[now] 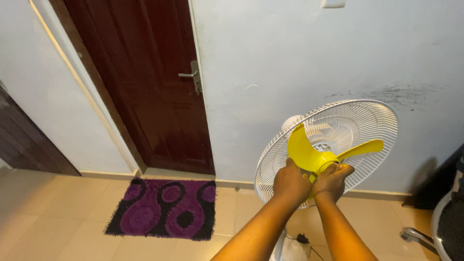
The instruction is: The person unplugs a standing fan, then removes the front wire cage and the yellow fan blades. The removed parts are placed on a nearby mattress.
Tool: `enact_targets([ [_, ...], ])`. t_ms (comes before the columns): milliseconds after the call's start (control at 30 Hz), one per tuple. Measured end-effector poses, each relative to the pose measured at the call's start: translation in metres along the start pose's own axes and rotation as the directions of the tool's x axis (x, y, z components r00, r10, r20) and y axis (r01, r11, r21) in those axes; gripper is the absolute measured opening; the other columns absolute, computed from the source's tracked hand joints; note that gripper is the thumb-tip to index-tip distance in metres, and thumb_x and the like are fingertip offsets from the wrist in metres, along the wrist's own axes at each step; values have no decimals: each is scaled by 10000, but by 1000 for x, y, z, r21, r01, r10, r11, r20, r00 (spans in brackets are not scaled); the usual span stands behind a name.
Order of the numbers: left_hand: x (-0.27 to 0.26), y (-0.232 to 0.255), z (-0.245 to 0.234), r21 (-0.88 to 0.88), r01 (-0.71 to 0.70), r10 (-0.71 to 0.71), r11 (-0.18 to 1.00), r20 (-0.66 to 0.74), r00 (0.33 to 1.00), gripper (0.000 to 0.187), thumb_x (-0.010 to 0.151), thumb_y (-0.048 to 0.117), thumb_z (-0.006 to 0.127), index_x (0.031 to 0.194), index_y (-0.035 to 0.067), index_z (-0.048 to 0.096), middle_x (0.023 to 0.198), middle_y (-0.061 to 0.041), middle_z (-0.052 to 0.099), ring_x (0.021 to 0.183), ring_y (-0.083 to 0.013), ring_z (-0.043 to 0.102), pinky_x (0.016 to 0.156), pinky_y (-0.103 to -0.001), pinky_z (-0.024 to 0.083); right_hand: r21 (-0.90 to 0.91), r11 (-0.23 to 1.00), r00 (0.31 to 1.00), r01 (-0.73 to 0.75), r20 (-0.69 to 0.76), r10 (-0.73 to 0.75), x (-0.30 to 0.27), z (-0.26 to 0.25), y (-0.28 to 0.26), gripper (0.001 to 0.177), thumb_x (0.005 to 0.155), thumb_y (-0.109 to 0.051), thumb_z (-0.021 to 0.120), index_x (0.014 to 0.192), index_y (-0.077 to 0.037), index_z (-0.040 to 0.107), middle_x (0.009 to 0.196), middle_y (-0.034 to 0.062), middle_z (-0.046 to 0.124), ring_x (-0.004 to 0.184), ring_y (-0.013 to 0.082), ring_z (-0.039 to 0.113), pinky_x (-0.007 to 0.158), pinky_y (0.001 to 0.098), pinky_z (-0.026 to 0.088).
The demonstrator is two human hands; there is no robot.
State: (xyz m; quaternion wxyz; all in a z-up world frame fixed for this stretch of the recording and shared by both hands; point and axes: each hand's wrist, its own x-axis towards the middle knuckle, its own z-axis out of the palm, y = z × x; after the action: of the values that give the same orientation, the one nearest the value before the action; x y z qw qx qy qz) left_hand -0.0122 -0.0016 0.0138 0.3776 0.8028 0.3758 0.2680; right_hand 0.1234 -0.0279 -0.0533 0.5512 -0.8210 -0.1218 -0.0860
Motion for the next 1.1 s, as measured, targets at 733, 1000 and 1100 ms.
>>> enact_targets([
  [733,145,-51,-48,-16,-388,328,922,-502,800,295,845,-74,521,1113,49,532,1057,-209,598,949,-429,603,797,-510,486,313,943,934,-113,357,-6,66,81,-48,280,1070,-293,512,1153,-141,291,847,185,635,509,273,668,472,410,533],
  [1000,179,-53,-39,-1,-448,366,894,-576,731,242,860,-98,485,1055,36,537,990,-190,577,886,-375,574,751,-470,463,549,743,861,-383,503,72,124,129,-20,291,1055,-259,539,1177,-170,290,907,175,546,619,256,644,512,360,566],
  [1100,187,-42,-38,-114,-324,209,939,-561,801,277,813,-129,478,1016,50,536,971,-156,557,854,-341,584,765,-446,484,555,720,840,-416,537,71,133,135,-21,304,1044,-247,539,1184,-163,282,911,193,546,651,287,649,533,386,569],
])
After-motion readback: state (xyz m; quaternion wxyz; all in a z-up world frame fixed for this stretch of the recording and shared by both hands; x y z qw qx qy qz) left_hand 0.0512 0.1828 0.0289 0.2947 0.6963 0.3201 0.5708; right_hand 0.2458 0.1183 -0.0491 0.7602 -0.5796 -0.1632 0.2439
